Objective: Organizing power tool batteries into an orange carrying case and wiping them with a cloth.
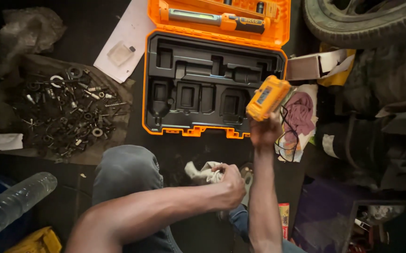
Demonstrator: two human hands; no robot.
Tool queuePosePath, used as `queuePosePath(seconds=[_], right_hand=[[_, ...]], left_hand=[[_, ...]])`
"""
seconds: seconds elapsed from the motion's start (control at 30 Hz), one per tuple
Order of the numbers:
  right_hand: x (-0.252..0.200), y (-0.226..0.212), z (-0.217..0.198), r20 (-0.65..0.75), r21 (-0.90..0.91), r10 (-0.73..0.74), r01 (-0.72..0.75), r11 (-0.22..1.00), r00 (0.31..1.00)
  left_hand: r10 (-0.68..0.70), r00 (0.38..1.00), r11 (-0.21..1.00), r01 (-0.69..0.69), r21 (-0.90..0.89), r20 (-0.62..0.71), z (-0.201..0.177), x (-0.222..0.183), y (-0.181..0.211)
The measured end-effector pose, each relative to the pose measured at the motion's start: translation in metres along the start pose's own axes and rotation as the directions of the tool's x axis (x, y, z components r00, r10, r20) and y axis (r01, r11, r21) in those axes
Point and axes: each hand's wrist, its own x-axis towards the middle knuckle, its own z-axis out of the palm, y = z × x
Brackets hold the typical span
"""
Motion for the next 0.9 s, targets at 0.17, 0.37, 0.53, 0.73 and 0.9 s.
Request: queuePosePath(seconds=[0.17, 0.37, 0.53, 0.73, 0.9], right_hand=[[-0.002, -0.01, -0.01, 0.1, 0.197, 0.066, -0.085, 0.977, 0.993], [0.001, -0.002, -0.009, 0.006, -0.019, 0.151, -0.151, 0.988, 0.988], [0.0, 0.028, 0.0, -0.094, -0.059, 0.163, -0.168, 0.984, 0.982], [0.003, 0.088, -0.005, -0.18, -0.256, 0.29, -0.33, 0.909, 0.94], [-0.003, 0.144, 0.035, -0.111, -0.504, 0.448, -0.439, 0.744, 0.887]], left_hand=[[0.023, 0.998, 0.999, -0.024, 0.025, 0.052, -0.004, 0.002, 0.002], [-0.022, 0.991, 0.998, 0.013, 0.067, 0.135, -0.003, 0.009, 0.011], [-0.008, 0.956, 0.989, -0.037, 0.146, 0.293, 0.028, 0.032, 0.027], [-0.144, 0.816, 0.878, -0.156, 0.452, 0.56, 0.097, 0.076, 0.062], [0.026, 0.893, 0.973, -0.126, 0.193, 0.45, 0.074, 0.036, 0.051]])
